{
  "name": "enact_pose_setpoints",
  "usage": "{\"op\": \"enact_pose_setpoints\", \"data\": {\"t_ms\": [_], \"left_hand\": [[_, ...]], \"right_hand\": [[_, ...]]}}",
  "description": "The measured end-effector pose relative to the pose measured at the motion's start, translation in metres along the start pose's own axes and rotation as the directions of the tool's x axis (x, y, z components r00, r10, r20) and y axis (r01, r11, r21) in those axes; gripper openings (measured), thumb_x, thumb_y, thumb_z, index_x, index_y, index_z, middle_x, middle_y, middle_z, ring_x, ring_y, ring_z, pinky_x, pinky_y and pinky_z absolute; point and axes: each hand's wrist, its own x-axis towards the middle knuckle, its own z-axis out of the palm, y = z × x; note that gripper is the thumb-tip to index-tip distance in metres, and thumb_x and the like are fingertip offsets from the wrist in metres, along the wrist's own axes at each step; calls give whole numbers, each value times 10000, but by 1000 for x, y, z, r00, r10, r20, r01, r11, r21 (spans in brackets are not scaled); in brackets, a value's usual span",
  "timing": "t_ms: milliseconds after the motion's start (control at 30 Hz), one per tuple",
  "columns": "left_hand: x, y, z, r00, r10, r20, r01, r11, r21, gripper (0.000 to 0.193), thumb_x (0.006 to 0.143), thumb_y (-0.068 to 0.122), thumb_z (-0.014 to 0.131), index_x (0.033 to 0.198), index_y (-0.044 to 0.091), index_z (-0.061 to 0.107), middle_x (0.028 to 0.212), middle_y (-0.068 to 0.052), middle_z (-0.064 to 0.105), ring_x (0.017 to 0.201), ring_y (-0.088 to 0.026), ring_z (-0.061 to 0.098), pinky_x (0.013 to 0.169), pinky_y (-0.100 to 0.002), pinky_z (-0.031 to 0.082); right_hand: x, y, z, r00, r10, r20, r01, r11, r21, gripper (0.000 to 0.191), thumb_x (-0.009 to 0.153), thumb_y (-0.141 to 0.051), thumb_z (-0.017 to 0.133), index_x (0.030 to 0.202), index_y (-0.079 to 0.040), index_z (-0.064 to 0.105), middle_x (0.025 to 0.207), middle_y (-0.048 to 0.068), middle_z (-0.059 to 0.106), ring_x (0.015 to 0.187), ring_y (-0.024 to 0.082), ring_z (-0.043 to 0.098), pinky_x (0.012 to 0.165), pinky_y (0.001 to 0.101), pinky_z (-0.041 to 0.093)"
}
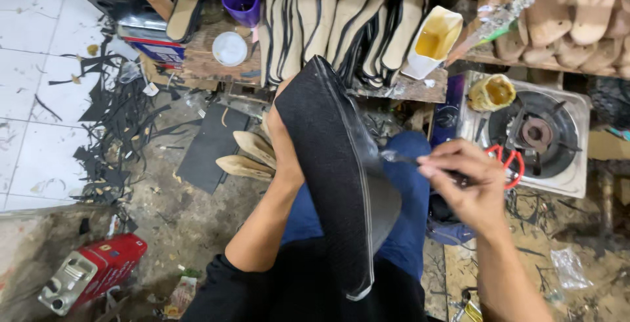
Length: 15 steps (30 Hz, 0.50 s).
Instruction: The person applies glue to the edges of a black shoe sole using a brush. They repeatedly dip the brush into a container of yellow liquid and spread it along the perimeter of the sole, then place the sole on a nearby shelf.
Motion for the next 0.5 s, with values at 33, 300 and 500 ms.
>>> {"op": "enact_pose_setpoints", "data": {"t_ms": [33, 300, 500], "left_hand": [[2, 5, 0, 996, 91, 7, -90, 955, 282, 291, 1015, 125, 627, 1268, -19, 634, 1105, -94, 714, 995, -142, 655, 918, -286, 546], [-9, -16, 0, 997, -75, -11, 76, 967, 241, 410, 974, -2, 733, 1343, -41, 559, 1160, -103, 665, 1058, -170, 636, 975, -312, 519], [-3, -18, -7, 975, -207, 80, 209, 978, -20, 717, 834, -52, 750, 1449, 44, 395, 1151, -57, 647, 1056, -141, 649, 951, -286, 546]], "right_hand": [[7, 9, -5, 1000, 1, -20, -1, 1000, -4, 86, 897, -7, 798, 974, -36, 773, 942, 73, 724, 851, 132, 670, 766, 240, 517], [135, 159, -12, 973, 92, -211, -220, 642, -734, 155, 829, -214, 819, 969, -155, 851, 992, 164, 702, 870, 359, 691, 714, 452, 539], [210, 206, 44, 944, 329, -38, -148, 316, -937, 188, 847, -145, 686, 966, -54, 797, 1148, 227, 698, 921, 357, 738, 733, 427, 571]]}}
